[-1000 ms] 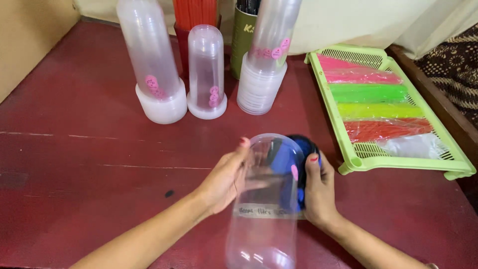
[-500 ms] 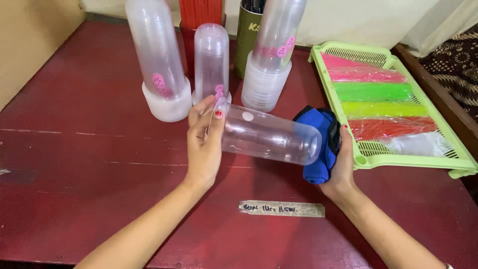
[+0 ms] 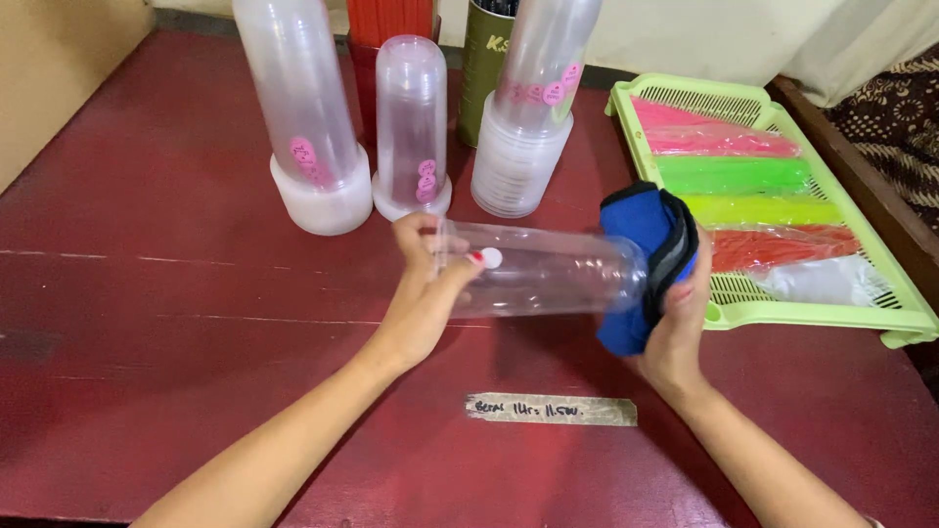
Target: Cleaning plastic cups by wiping them inside and out with a cloth
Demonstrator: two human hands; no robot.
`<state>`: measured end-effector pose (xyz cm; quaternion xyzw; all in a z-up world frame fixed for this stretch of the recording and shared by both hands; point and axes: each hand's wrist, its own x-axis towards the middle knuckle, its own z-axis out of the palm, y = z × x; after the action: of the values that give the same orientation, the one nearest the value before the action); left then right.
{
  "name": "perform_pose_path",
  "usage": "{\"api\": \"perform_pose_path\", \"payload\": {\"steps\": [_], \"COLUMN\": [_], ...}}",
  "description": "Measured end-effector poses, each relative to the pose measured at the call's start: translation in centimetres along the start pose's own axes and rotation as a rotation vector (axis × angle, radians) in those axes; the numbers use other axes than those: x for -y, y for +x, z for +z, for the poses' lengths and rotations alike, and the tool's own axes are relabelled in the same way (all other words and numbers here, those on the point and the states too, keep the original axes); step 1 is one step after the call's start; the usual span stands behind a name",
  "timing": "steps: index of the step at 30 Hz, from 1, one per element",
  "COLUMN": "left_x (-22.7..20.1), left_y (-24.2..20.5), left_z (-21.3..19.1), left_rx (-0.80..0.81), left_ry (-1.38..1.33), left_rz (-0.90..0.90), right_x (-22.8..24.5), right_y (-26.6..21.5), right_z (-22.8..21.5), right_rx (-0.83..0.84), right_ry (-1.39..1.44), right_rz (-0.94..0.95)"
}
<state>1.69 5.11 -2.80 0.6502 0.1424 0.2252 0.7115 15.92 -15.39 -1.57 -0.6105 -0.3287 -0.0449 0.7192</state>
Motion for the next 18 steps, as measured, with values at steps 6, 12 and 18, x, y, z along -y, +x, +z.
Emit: {"api": "perform_pose_path", "payload": {"steps": [6, 12, 18], "left_x": [-3.8, -0.1, -0.9], "left_y": [-1.3, -2.4, -2.3], "left_z": [1.5, 3.0, 1.2], "left_rx": [-0.134, -0.173, -0.192], "left_ry": [-0.166, -0.268, 0.030], "left_rz": [-0.302, -0.276, 0.037], "right_x": [-1.4, -2.0, 0.6], "right_y": [-0.3, 0.7, 1.3], "right_z": [-2.2, -3.5, -3.0], "right_rx": [0.046, -0.121, 0.068], "right_ry": [-0.333, -0.433, -0.614], "right_rz": [-0.228, -0.153, -0.264]}}
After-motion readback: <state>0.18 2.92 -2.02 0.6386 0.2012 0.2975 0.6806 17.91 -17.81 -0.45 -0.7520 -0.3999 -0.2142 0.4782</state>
